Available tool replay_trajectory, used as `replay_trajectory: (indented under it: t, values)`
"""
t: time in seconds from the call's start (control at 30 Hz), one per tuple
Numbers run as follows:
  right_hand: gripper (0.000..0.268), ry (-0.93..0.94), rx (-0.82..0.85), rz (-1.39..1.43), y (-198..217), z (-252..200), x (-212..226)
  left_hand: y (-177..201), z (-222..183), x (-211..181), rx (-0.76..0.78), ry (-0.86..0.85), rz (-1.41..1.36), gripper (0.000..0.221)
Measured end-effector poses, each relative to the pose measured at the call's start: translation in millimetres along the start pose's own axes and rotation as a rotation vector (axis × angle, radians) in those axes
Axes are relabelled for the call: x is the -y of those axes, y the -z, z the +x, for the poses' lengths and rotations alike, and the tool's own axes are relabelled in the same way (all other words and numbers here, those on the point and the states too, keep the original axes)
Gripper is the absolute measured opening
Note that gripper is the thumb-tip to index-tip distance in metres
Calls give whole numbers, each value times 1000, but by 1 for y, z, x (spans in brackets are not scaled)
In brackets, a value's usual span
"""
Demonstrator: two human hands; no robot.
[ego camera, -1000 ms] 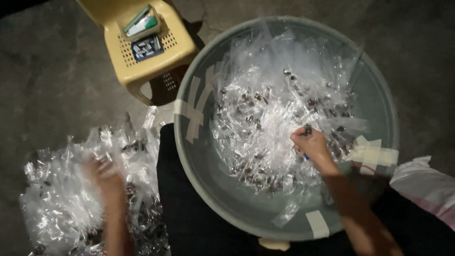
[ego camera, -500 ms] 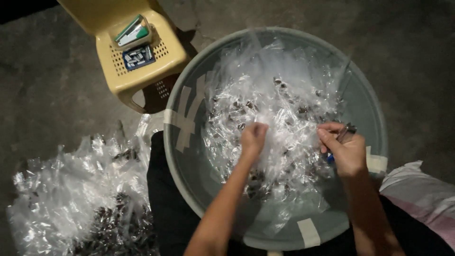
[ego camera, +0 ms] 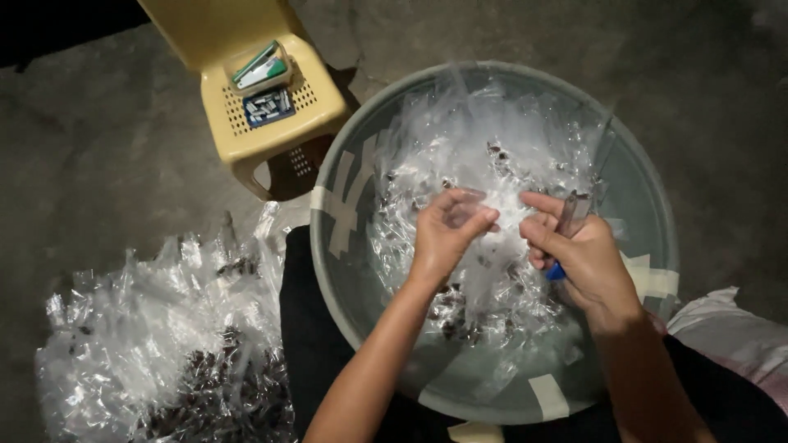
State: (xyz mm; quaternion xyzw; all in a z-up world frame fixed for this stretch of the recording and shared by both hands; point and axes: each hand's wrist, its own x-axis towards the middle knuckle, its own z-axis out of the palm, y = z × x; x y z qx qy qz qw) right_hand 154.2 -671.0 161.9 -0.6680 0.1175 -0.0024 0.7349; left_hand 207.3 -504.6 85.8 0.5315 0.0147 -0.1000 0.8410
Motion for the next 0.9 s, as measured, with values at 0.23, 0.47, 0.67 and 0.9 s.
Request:
replay_trajectory:
  t: [0.23, 0.47, 0.67, 0.9]
  values:
    - [22, 54, -87, 78, -4, 5, -10, 3, -20, -23, 36, 16, 36, 41]
    - [56, -83, 130, -38, -13, -10, 36, 4, -34, -47, 84, -134, 180, 33]
    - [18, -16, 34, 177, 0, 11, 9, 8, -39, -52, 236, -83, 154, 32]
    - [48, -51, 206, -66, -14, -6, 44, 10, -43, -61, 158, -124, 121, 16]
